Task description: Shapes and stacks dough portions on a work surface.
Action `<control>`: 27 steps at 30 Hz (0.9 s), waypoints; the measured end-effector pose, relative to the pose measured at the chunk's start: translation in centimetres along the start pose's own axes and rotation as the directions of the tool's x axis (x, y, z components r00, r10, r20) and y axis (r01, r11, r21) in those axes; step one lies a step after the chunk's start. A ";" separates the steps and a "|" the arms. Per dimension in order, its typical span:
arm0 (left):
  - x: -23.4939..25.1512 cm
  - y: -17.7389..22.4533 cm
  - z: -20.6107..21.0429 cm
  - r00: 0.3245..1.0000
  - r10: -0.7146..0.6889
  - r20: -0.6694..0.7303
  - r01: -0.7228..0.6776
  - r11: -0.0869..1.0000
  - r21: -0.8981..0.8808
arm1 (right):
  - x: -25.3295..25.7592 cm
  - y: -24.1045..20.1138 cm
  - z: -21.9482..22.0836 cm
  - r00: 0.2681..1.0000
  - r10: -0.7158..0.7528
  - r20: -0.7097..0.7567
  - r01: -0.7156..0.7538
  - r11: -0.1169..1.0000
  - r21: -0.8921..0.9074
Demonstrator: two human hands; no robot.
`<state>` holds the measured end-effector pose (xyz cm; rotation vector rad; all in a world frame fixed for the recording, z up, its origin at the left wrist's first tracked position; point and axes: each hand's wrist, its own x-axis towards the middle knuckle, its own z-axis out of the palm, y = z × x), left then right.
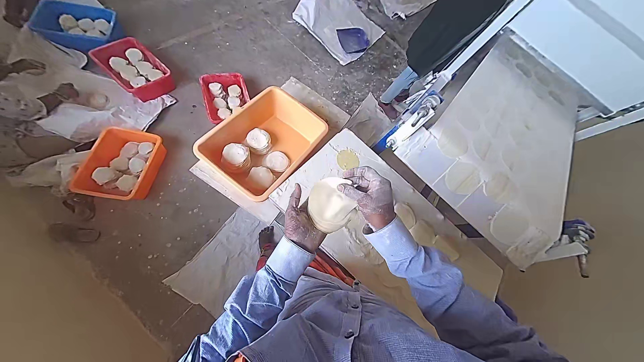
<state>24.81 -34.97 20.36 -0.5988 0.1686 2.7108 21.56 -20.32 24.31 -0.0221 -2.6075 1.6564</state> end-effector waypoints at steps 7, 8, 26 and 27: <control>2.2 2.8 -1.1 0.974 0.056 -0.221 -0.009 0.978 0.207 | 2.2 3.0 1.0 0.986 0.155 0.061 -0.142 0.975 -0.170; 2.7 3.4 -1.2 0.971 0.047 -0.235 0.007 0.975 0.221 | 3.2 3.6 1.6 0.950 0.285 0.128 -0.280 0.959 -0.052; 33.6 21.9 -14.1 0.887 0.272 -0.373 0.399 -0.047 0.916 | 29.3 16.3 25.2 0.558 0.815 0.158 -0.651 0.548 -0.525; 34.5 22.0 -14.5 0.884 0.278 -0.374 0.426 -0.153 0.892 | 29.7 16.7 25.7 0.528 0.834 0.161 -0.634 0.513 -0.578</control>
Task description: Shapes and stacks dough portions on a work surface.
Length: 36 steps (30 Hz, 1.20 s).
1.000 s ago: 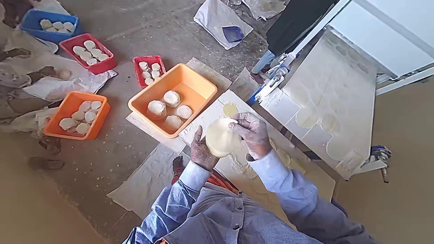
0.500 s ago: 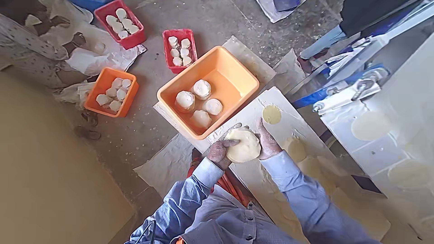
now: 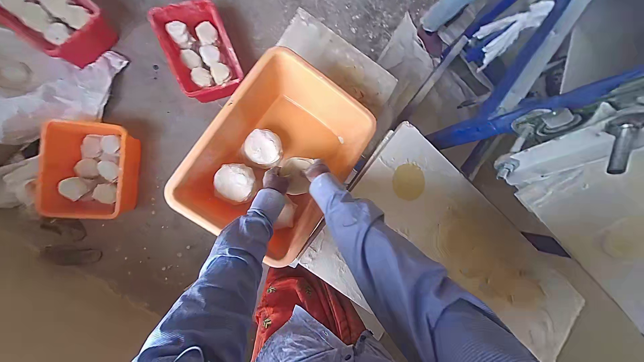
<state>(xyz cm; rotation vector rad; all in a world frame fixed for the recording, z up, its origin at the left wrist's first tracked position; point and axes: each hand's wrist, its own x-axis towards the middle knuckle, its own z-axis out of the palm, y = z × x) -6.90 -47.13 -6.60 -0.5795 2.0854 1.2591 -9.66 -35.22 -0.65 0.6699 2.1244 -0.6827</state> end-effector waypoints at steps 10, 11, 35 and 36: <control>-6.4 1.9 0.0 0.913 0.371 -0.168 -0.286 0.877 0.385 | -11.8 8.2 2.8 0.662 -0.569 -0.488 0.686 0.722 0.089; -9.0 1.7 0.9 0.857 0.484 -0.178 -0.401 0.842 0.360 | -14.8 11.6 3.7 0.579 -0.612 -0.538 0.778 0.613 0.140; -25.1 3.8 26.7 0.929 0.144 -0.342 0.075 0.830 0.553 | -23.4 49.2 -2.9 0.677 -0.508 -0.533 0.667 0.730 0.152; -25.1 4.3 26.6 0.932 0.121 -0.340 0.092 0.831 0.549 | -21.9 46.6 -4.0 0.702 -0.524 -0.482 0.653 0.744 0.142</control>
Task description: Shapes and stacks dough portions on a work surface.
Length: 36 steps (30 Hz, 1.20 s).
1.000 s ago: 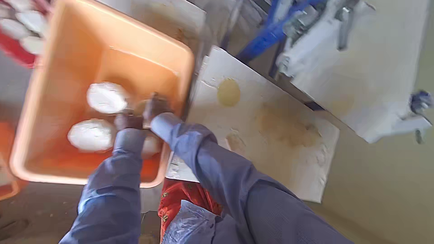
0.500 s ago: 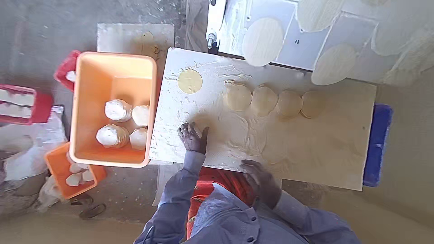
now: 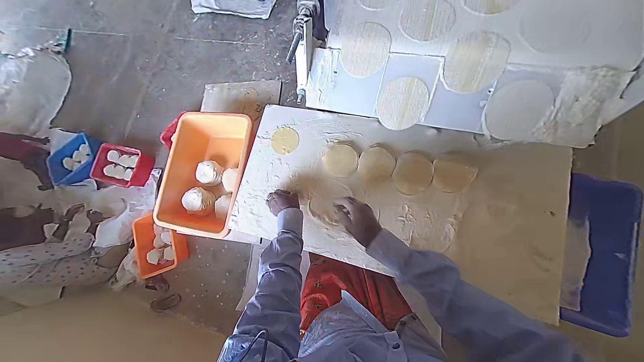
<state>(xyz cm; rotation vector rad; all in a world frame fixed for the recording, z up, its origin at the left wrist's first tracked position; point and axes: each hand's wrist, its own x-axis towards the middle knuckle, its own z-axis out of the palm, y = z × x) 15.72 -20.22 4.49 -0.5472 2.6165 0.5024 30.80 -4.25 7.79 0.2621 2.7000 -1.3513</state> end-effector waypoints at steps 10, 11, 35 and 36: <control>1.5 -6.6 -1.0 0.963 0.269 -0.008 -0.218 0.763 -0.608 | 14.3 -3.6 7.4 0.943 0.066 0.326 0.053 0.938 -0.342; 1.9 -7.2 -1.0 0.961 0.278 -0.011 -0.216 0.720 -0.659 | 14.2 -3.7 6.9 0.939 0.079 0.334 0.023 0.957 -0.288; 4.0 -4.9 -9.8 0.790 0.333 0.514 0.525 0.065 -0.849 | 11.3 -10.1 5.0 0.950 0.308 -0.055 -0.235 0.819 0.523; 4.9 -4.1 -9.7 0.830 0.317 0.460 0.440 0.138 -0.888 | 10.9 -9.5 5.2 0.945 0.322 -0.060 -0.252 0.832 0.494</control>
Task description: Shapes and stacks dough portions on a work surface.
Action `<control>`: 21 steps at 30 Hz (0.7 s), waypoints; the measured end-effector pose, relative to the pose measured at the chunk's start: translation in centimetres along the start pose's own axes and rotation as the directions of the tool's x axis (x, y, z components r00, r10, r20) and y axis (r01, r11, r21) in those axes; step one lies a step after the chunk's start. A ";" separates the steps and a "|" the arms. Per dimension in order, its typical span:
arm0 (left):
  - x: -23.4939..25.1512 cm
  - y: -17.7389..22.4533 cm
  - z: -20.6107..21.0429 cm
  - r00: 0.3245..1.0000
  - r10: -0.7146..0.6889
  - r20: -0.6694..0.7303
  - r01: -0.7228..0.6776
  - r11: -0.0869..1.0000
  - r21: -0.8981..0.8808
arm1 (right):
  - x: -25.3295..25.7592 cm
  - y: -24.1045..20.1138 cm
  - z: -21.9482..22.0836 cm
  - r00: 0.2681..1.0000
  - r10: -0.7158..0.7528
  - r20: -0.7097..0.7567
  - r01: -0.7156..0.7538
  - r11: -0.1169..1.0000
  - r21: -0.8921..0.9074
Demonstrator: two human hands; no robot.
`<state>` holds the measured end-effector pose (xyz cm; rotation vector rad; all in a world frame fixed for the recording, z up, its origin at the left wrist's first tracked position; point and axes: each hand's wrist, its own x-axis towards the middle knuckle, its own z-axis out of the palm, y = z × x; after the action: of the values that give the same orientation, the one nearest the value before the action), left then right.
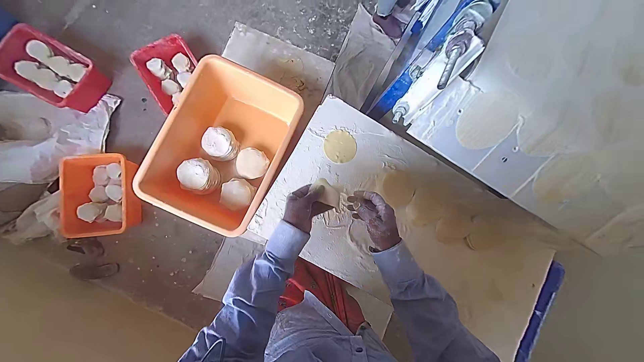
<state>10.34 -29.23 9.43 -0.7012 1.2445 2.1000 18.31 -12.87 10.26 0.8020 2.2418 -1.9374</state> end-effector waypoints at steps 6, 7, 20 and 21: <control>7.1 4.4 6.0 0.983 0.183 0.020 -0.184 0.977 0.110 | -4.1 2.1 -2.3 0.998 0.021 -0.056 -0.027 0.994 -0.110; 7.9 5.1 6.9 0.981 0.195 0.019 -0.196 0.977 0.088 | -5.0 2.5 -2.9 0.998 0.027 -0.062 -0.034 0.993 -0.117; 15.1 7.1 10.1 0.986 0.153 -0.068 -0.159 0.983 -0.096 | -9.1 6.7 -5.4 0.966 -0.025 -0.258 -0.032 0.977 -0.213; 15.7 6.8 9.7 0.988 0.134 -0.082 -0.143 0.983 -0.113 | -9.3 7.5 -5.3 0.966 -0.072 -0.250 0.000 0.961 -0.278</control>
<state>-6.64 -19.75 6.61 -0.7702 1.2483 2.2955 30.97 -10.49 8.13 1.0278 2.6141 -1.5556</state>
